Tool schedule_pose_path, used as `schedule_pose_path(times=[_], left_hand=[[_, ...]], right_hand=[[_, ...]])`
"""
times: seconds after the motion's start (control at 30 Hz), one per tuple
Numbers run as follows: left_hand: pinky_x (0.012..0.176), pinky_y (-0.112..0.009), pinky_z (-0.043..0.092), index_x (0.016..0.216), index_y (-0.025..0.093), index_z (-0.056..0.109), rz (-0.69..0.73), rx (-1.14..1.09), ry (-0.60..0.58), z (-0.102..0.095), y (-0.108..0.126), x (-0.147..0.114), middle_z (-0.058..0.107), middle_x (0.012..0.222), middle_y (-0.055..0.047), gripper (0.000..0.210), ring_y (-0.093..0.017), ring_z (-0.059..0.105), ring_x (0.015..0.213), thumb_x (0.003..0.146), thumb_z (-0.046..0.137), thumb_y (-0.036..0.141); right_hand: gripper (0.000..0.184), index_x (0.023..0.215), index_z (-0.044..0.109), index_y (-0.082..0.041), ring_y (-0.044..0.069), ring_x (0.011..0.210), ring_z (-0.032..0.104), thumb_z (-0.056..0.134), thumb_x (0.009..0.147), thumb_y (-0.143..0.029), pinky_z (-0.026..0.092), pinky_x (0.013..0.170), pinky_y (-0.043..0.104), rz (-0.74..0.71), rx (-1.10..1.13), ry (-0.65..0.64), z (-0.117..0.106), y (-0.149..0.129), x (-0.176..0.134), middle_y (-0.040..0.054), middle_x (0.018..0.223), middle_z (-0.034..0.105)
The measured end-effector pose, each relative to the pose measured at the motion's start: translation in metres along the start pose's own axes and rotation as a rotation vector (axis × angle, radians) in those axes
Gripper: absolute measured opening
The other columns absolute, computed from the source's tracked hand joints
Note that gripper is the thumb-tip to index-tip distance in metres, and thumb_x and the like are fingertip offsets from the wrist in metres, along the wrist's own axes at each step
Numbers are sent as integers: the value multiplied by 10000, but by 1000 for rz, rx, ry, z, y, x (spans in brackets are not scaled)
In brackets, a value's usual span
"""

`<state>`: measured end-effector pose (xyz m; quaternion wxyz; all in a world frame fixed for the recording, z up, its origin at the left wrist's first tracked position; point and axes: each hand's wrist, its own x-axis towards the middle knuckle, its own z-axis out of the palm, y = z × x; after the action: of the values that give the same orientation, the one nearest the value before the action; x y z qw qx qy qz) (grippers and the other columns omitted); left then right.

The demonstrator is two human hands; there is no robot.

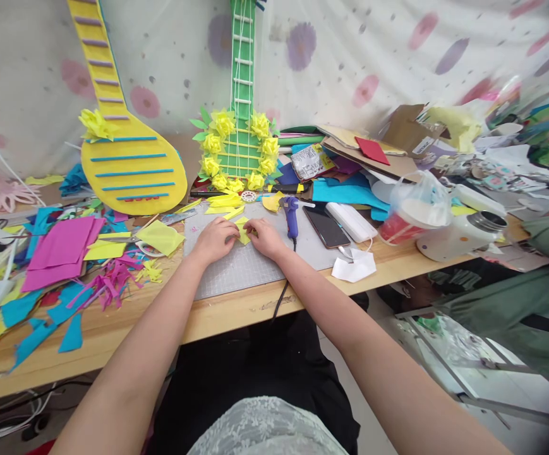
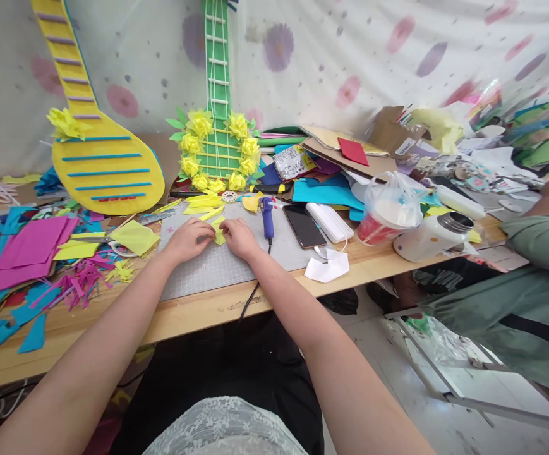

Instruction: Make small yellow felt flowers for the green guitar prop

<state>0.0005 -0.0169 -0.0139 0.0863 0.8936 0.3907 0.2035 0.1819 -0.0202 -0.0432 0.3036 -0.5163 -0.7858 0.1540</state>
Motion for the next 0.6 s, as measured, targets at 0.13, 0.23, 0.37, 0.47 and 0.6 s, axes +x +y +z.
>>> schedule_pose_path(times=[0.13,0.23,0.37,0.47,0.6], left_hand=[[943,-350,403,872,233,688,-34,-50,-92,4,-5,5,686,969,-29,242,-191,541,990,815,454,216],[941,-352,396,873,234,686,-63,-59,-116,7,-7,8,681,963,-31,233,-193,539,988,820,458,237],[926,-363,386,845,229,690,-56,3,-107,5,-6,12,673,964,-44,217,-207,526,971,816,476,251],[893,-363,391,844,220,687,-62,37,-106,3,-4,13,673,928,-53,211,-217,521,947,814,480,250],[854,-350,399,917,224,663,-112,42,-110,5,-2,15,668,881,-46,200,-227,519,946,809,496,248]], right_hand=[[246,936,599,-167,179,891,514,472,760,-50,406,801,292,9,-8,-10,-1,-2,0,45,877,655],[244,939,600,-174,181,896,518,467,768,-60,408,807,297,6,-18,-3,-1,-3,0,41,880,656],[238,942,599,-168,183,893,518,459,778,-66,408,808,296,-3,-34,-4,-1,-3,0,45,878,657],[224,943,598,-168,183,891,518,463,786,-82,409,809,298,-11,-40,-7,-1,-3,-1,47,880,654],[224,950,587,-177,180,891,520,482,775,-87,409,802,300,-5,-29,-3,-1,-4,-1,41,877,650]])
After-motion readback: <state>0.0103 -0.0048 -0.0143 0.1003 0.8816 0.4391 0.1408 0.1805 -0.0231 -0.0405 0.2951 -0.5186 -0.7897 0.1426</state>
